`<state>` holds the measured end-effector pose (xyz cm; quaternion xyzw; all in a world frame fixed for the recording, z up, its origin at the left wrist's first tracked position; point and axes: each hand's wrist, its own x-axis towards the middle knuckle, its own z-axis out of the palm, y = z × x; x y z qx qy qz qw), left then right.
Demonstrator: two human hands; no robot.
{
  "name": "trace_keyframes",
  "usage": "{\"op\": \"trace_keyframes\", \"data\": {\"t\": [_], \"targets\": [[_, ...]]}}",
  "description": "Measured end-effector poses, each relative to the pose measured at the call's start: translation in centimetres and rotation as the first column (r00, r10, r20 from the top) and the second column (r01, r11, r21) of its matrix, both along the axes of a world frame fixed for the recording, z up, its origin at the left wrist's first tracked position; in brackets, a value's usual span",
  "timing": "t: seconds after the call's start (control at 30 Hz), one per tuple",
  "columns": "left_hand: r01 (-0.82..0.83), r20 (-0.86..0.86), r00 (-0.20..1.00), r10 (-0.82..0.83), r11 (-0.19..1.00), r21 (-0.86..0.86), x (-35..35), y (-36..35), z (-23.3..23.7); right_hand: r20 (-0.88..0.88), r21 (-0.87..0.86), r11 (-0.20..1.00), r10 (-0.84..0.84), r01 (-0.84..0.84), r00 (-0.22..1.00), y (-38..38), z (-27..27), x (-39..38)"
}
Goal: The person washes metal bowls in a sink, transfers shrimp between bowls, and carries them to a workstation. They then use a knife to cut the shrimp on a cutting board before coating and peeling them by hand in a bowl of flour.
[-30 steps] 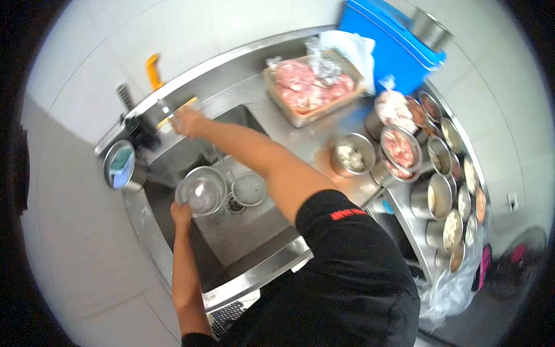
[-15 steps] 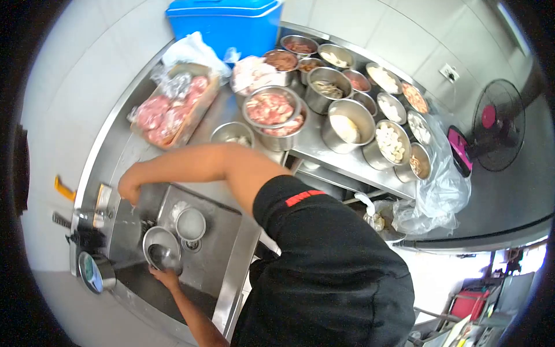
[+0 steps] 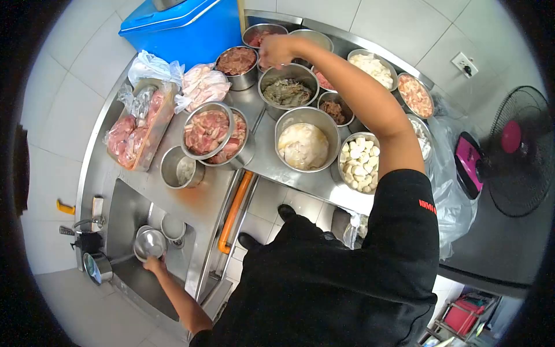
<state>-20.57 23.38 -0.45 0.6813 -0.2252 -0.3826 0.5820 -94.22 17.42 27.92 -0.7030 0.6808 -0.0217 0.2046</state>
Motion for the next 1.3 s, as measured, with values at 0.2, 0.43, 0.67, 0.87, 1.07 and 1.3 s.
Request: {"op": "trace_keyframes", "data": {"t": [0.2,0.43,0.67,0.87,1.07,1.3], "targets": [[0.107,0.380,0.922,-0.072,0.992,-0.071,-8.5,-1.8,6.7,-0.109,0.002,1.000,-0.022,0.022,0.994,-0.3,-10.2,-3.3],[0.368,-0.285,0.857,-0.430,0.897,-0.244,-22.7,-3.1,17.9,-0.089,-0.108,0.967,-0.239,0.229,0.967,-1.7,-15.6,-2.3],[0.620,-0.258,0.658,-0.707,0.704,-0.347,-33.9,-3.8,21.6,0.146,0.017,0.948,-0.318,0.319,0.937,-0.7,-13.7,-3.1],[0.713,-0.277,0.537,-0.797,0.604,-0.356,-41.6,-3.9,23.5,0.444,-0.210,0.861,-0.339,0.464,0.830,1.6,-7.8,-5.3],[0.809,-0.311,0.422,-0.852,0.508,-0.295,-47.1,-5.4,22.8,0.849,-0.098,0.901,-0.146,0.422,0.509,3.9,2.0,-1.7],[0.792,-0.431,0.393,-0.812,0.537,-0.289,-47.7,-4.8,21.1,0.039,-0.225,0.962,0.169,-0.157,0.985,2.2,-10.6,-3.8]]}}
